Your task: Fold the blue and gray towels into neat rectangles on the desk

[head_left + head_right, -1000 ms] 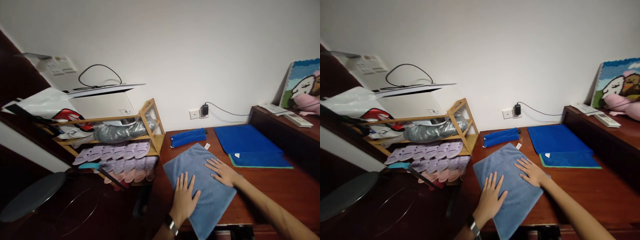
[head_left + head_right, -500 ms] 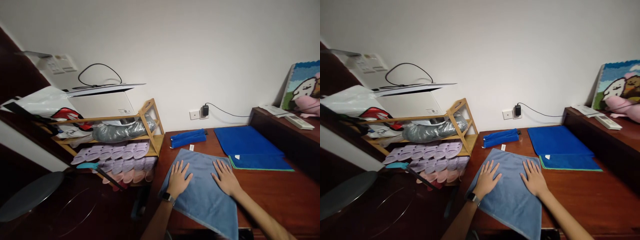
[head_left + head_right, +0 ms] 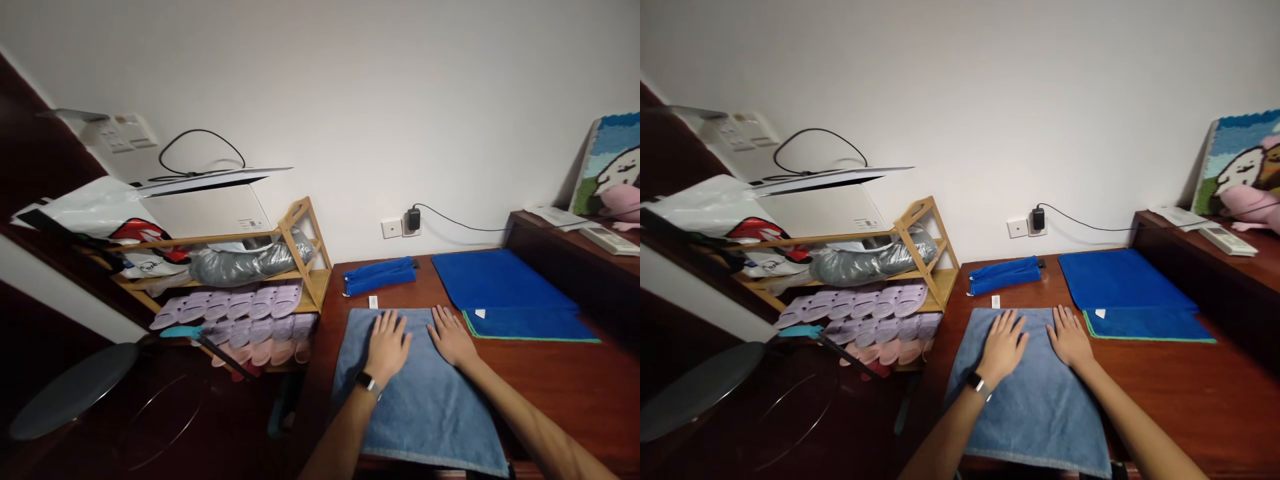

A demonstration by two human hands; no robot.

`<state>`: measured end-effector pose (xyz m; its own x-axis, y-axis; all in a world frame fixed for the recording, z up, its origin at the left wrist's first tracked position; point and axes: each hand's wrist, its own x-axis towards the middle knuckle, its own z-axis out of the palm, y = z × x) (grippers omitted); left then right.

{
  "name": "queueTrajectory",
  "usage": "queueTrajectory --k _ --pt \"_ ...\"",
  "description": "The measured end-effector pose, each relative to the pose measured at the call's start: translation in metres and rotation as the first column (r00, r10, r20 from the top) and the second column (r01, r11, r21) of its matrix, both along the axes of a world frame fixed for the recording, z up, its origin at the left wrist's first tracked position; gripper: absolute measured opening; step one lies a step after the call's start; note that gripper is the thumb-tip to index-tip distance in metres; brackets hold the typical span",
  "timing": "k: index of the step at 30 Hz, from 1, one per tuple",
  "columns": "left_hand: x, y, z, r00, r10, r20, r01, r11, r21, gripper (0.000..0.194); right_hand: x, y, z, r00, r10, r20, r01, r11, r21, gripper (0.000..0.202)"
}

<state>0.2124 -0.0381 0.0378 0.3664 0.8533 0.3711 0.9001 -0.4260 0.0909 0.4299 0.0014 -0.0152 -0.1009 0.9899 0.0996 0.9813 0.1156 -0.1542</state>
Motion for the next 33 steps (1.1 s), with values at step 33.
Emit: queueTrajectory --k 33 --pt "-0.033 0.038 -0.009 0.981 0.184 -0.053 -0.185 0.983 -0.002 0.051 -0.005 0.009 0.009 0.997 -0.072 0.025 0.073 0.996 -0.045 0.075"
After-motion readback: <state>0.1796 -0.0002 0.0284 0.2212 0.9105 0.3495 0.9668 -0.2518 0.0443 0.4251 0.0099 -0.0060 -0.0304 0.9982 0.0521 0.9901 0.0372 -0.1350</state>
